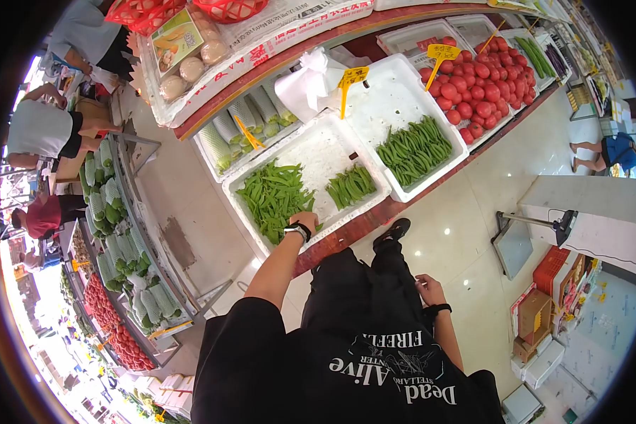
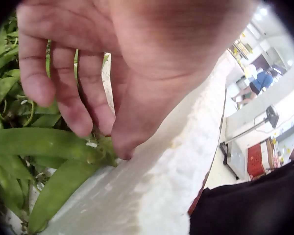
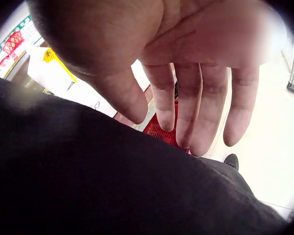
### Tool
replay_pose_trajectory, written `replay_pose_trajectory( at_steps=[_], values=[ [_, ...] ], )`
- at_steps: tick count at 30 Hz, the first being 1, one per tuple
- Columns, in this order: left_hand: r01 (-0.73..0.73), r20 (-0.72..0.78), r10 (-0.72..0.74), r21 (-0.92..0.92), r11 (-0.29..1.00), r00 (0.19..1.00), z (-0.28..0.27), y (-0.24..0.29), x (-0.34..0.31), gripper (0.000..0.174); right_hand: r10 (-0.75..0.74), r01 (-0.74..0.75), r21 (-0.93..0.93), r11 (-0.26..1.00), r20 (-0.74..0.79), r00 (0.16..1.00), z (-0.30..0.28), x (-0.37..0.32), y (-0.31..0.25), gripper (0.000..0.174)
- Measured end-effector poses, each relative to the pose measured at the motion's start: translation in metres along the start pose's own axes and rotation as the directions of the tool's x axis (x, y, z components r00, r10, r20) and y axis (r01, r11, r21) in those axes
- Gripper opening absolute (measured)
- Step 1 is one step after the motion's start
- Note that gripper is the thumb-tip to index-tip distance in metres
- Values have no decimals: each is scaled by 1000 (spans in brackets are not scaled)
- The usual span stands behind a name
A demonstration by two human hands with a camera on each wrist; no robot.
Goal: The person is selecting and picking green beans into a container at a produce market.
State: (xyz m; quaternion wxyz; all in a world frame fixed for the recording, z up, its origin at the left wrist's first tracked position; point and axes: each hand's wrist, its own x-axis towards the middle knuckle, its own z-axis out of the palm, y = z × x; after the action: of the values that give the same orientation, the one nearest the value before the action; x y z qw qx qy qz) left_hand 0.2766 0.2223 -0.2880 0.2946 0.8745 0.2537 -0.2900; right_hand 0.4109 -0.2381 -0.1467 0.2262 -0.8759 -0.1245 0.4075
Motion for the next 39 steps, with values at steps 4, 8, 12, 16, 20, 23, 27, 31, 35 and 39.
replay_pose_trajectory(
  at_steps=[4, 8, 12, 16, 20, 23, 27, 31, 35, 39],
  values=[
    [15, 64, -24, 134, 991, 998, -2, 7, 3, 20, 18, -18, -7, 1000, -14, 1000, 0, -5, 8, 28],
    [16, 26, -18, 67, 998, 999, -13, 8, 0, 17, 52, -52, -28, 998, -22, 998, 5, -13, 22, 28],
    [-5, -90, -12, -187, 982, 996, -23, 0, 2, 16, 76, -76, 1, 997, -27, 997, 13, -17, 32, 28],
    [-16, -130, -40, -397, 918, 991, -50, 5, -6, 25, 62, -61, 31, 998, -37, 997, 19, -18, 35, 27],
    [30, -95, -155, -754, 656, 983, -59, 12, -1, 24, 64, -63, 28, 998, -38, 997, 21, -17, 33, 27],
    [20, -103, -207, -854, 519, 973, -50, 16, 15, 23, 53, -51, 35, 998, -42, 998, 21, -16, 33, 26],
    [61, -34, -213, -903, 425, 977, -33, 22, 52, 23, 69, -68, 30, 997, -33, 997, 17, -19, 32, 27],
    [163, 102, -255, -959, 231, 962, 0, 19, 96, 20, 119, -118, 22, 993, -25, 993, 9, -29, 27, 28],
    [91, -100, -365, -877, 472, 926, 36, 7, 125, 32, 125, -125, 20, 992, -37, 991, 7, -37, 32, 28],
    [19, -288, -369, -765, 644, 884, 11, 26, 89, 39, 125, -124, 31, 992, -37, 991, 15, -37, 43, 27]
  ],
)
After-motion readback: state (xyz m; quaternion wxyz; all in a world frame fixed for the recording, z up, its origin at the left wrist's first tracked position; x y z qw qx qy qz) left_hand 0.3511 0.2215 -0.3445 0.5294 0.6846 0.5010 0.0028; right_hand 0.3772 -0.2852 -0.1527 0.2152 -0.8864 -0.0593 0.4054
